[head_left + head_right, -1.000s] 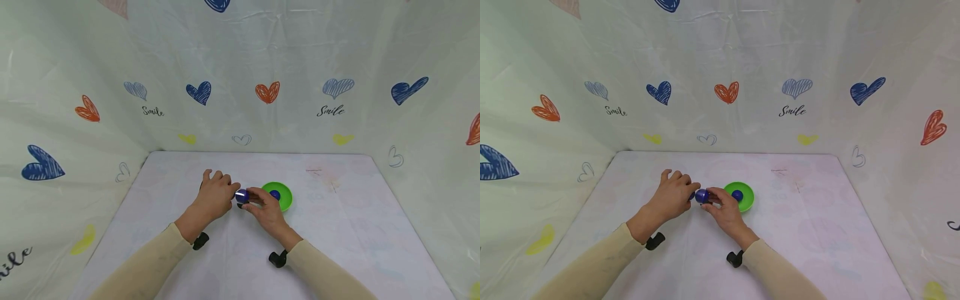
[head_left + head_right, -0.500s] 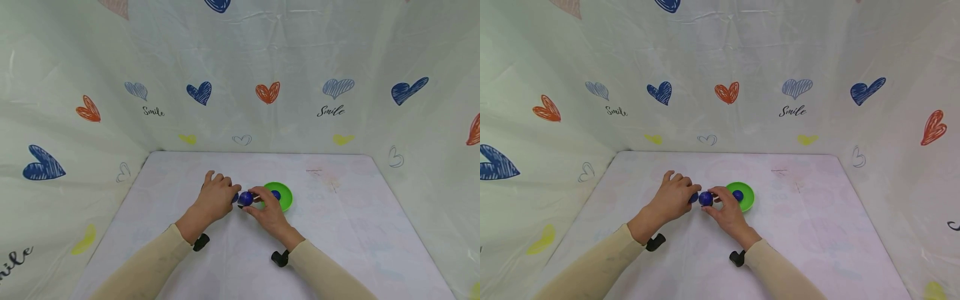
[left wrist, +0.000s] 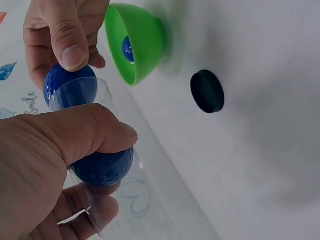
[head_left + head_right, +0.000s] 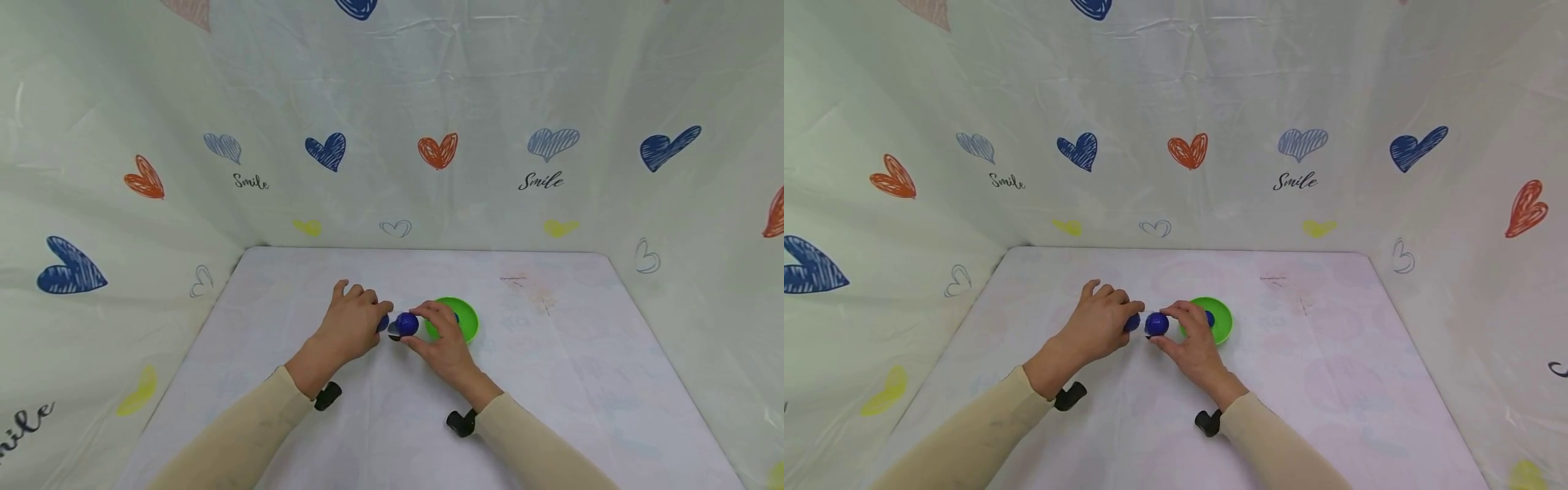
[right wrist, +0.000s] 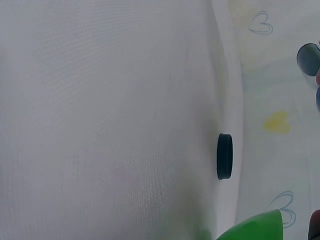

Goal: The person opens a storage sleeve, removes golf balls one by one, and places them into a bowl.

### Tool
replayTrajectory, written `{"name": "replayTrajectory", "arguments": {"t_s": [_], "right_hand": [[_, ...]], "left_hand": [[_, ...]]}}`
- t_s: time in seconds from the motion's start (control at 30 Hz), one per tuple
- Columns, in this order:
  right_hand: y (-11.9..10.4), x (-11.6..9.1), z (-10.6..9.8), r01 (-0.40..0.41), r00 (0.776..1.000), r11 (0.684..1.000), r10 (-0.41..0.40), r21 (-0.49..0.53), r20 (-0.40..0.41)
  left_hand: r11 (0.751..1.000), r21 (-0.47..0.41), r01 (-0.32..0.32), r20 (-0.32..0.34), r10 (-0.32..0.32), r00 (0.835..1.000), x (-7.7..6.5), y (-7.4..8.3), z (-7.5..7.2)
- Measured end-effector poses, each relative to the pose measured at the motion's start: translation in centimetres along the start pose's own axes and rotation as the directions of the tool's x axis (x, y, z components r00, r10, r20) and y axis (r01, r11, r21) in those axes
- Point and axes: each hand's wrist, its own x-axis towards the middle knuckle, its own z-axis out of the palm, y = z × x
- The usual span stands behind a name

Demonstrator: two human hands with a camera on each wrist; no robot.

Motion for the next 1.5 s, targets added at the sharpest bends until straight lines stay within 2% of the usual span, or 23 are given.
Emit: {"name": "replayTrajectory", "arguments": {"t_s": [0.23,0.4,0.5,0.73,0.83,1.03,1.33,1.5], "right_hand": [[0.0,0.2,-0.8,0.029,1.0,0.998,-0.029,-0.053,0.001],[0.3,0.2,-1.5,0.053,0.998,0.993,-0.054,-0.107,-0.008],[0.5,0.3,-1.8,0.046,0.999,0.994,-0.047,-0.104,-0.01],[0.9,0.3,-2.1,0.031,0.999,0.996,-0.032,-0.089,-0.013],[0.9,0.3,-2.3,0.023,1.0,0.996,-0.024,-0.087,-0.013],[1.0,0.3,-2.6,0.032,0.999,0.993,-0.034,-0.117,-0.015],[1.7,0.5,-4.1,0.117,0.991,0.973,-0.127,-0.2,-0.037],[2.5,0.5,-5.4,0.107,0.993,0.965,-0.114,-0.238,-0.017]], "left_hand": [[1.0,0.009,-0.003,-0.001,0.003,1.0,0.0,-0.1,0.1],[1.0,0.023,-0.012,-0.032,0.012,0.999,0.1,-0.1,0.5],[1.0,0.025,-0.017,-0.05,0.018,0.999,0.1,-0.2,0.8],[0.998,0.033,-0.055,-0.138,0.059,0.989,0.1,-0.5,1.4],[0.997,0.044,-0.068,-0.156,0.074,0.985,0.1,-0.6,1.7],[0.997,0.032,-0.066,-0.144,0.07,0.987,0.1,-0.7,1.9],[0.999,0.019,-0.044,-0.147,0.046,0.988,0.1,-1.0,2.2],[0.999,0.005,-0.045,-0.142,0.045,0.989,0.0,-1.0,2.2]]}}
